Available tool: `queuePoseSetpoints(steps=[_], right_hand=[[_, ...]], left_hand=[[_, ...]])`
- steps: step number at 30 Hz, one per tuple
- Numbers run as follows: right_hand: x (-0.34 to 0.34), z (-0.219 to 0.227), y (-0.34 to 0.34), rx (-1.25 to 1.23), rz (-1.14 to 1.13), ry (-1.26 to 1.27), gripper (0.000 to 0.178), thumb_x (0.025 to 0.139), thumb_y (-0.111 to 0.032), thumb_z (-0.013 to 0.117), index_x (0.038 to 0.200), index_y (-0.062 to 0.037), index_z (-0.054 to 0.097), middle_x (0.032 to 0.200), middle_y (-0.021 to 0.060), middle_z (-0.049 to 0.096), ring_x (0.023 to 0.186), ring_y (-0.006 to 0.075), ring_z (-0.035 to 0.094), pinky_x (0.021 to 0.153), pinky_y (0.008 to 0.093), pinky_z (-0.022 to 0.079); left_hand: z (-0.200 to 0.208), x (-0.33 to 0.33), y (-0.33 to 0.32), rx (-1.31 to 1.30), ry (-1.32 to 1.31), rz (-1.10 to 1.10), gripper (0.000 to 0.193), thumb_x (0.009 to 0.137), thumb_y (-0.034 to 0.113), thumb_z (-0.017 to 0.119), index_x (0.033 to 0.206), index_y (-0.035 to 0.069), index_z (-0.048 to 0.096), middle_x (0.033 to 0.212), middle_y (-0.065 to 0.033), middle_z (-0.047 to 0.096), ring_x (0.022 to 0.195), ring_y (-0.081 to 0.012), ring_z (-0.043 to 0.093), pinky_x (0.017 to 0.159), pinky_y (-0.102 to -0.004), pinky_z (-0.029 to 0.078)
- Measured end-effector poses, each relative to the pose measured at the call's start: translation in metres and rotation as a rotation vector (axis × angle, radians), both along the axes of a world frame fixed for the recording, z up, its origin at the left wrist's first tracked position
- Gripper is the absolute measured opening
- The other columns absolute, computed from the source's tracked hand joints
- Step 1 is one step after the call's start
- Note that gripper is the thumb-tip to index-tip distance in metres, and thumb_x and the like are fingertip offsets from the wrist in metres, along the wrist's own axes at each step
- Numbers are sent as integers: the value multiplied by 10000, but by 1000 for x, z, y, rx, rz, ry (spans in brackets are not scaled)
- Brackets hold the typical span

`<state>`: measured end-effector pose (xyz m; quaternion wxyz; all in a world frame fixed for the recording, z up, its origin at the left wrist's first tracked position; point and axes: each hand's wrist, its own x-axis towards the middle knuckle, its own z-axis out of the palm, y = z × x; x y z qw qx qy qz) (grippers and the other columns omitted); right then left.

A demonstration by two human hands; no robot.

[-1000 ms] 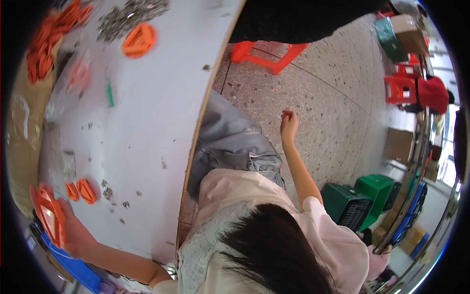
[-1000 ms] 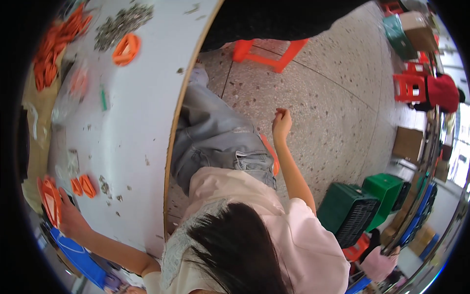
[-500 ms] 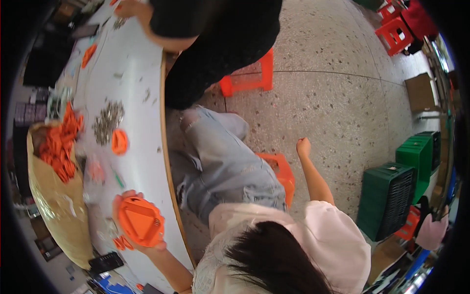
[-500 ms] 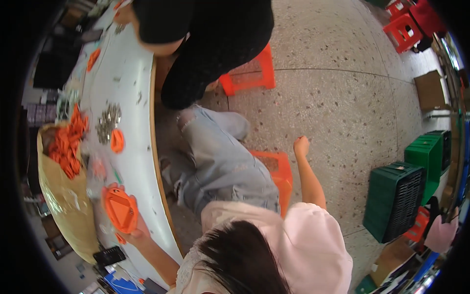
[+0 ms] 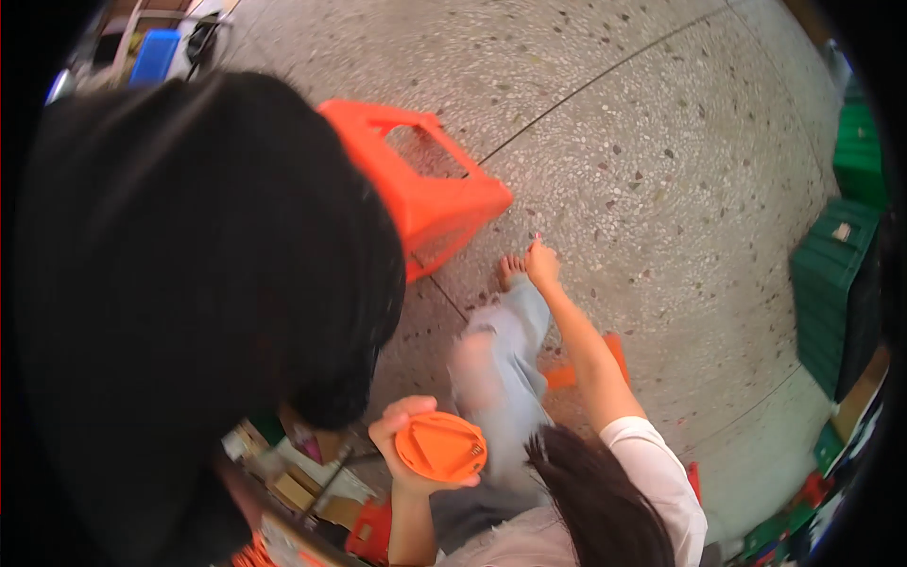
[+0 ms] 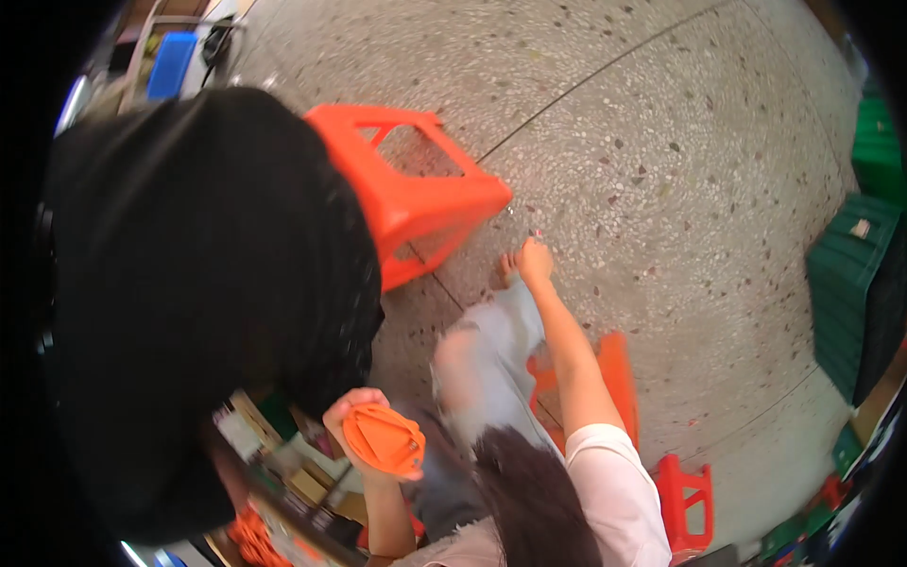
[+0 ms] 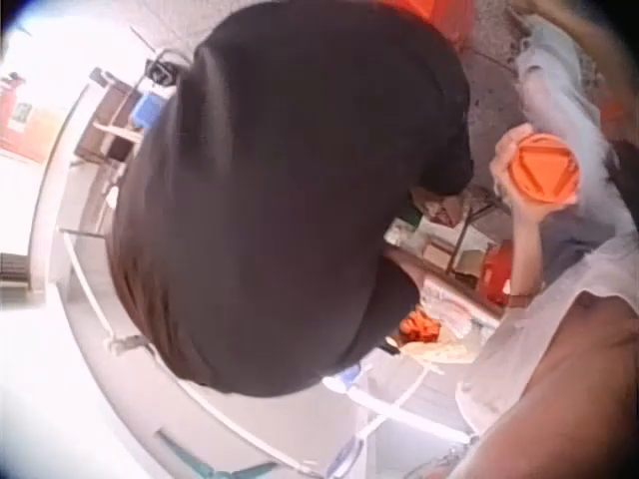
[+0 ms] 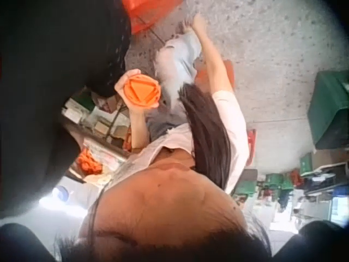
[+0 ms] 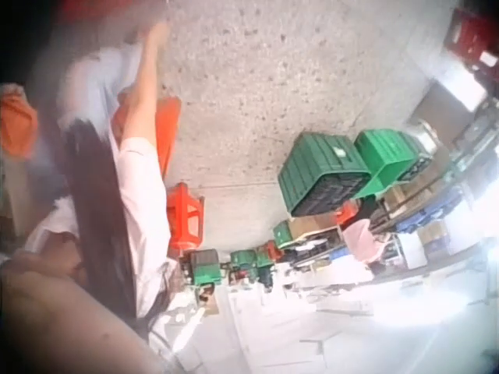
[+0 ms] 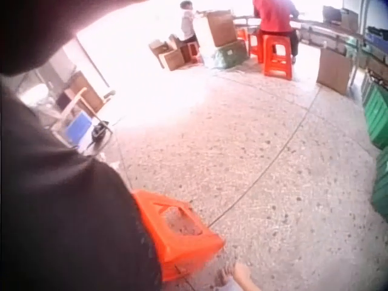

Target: The person assembles small orange triangular plastic housings by hand, inserting metal pins into them.

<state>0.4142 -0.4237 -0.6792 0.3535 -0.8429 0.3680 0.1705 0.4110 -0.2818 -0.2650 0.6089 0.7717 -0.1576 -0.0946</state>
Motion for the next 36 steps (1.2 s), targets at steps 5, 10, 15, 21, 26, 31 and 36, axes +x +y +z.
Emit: queuePoseSetpoints(steps=[5,10,15,21,26,31,36], right_hand=[[69,-108,5,-322,66,-183,186,751,-170,530,875,-38,488,830,128,548,804,266,546,624,388,481],[93,-145,46,-344,-49,-184,178,749,-107,500,906,-41,450,856,91,486,813,232,525,581,325,494],[86,-150,54,-395,34,-282,172,717,-52,492,884,-48,449,831,77,455,798,205,524,546,254,498],[76,-128,22,-364,-54,-283,123,765,-73,471,880,-37,444,886,116,507,780,271,534,608,363,487],[46,-5,-19,71,-382,-302,134,807,-158,483,849,-33,456,713,153,554,685,340,553,588,425,426],[-29,140,-29,271,-373,-581,155,806,-149,565,774,-7,510,650,76,537,583,140,477,541,284,399],[-115,227,0,442,-196,-631,153,837,-125,518,850,12,584,743,65,582,678,132,527,636,243,430]], left_hand=[[-97,56,-7,107,134,-141,934,430,362,845,1127,100,282,1003,-143,479,879,-232,473,752,-336,400],[-142,87,5,204,206,-223,885,454,330,842,1107,87,296,1012,-155,486,893,-228,472,744,-331,414],[-150,103,14,190,292,-227,869,463,312,839,1108,81,304,1036,-166,480,926,-233,475,783,-341,424],[-136,89,-4,74,348,-208,893,464,275,840,1149,68,305,1081,-192,449,970,-243,469,802,-340,435],[-60,57,-22,-104,358,-168,875,497,203,831,1176,68,296,1125,-205,422,986,-257,471,839,-365,419],[31,-1,-23,-155,82,-179,861,527,147,814,1206,85,289,1170,-201,423,1053,-272,450,900,-368,354],[107,-108,9,-326,8,95,821,560,84,780,1228,79,302,1223,-160,412,1110,-250,423,935,-372,320]])
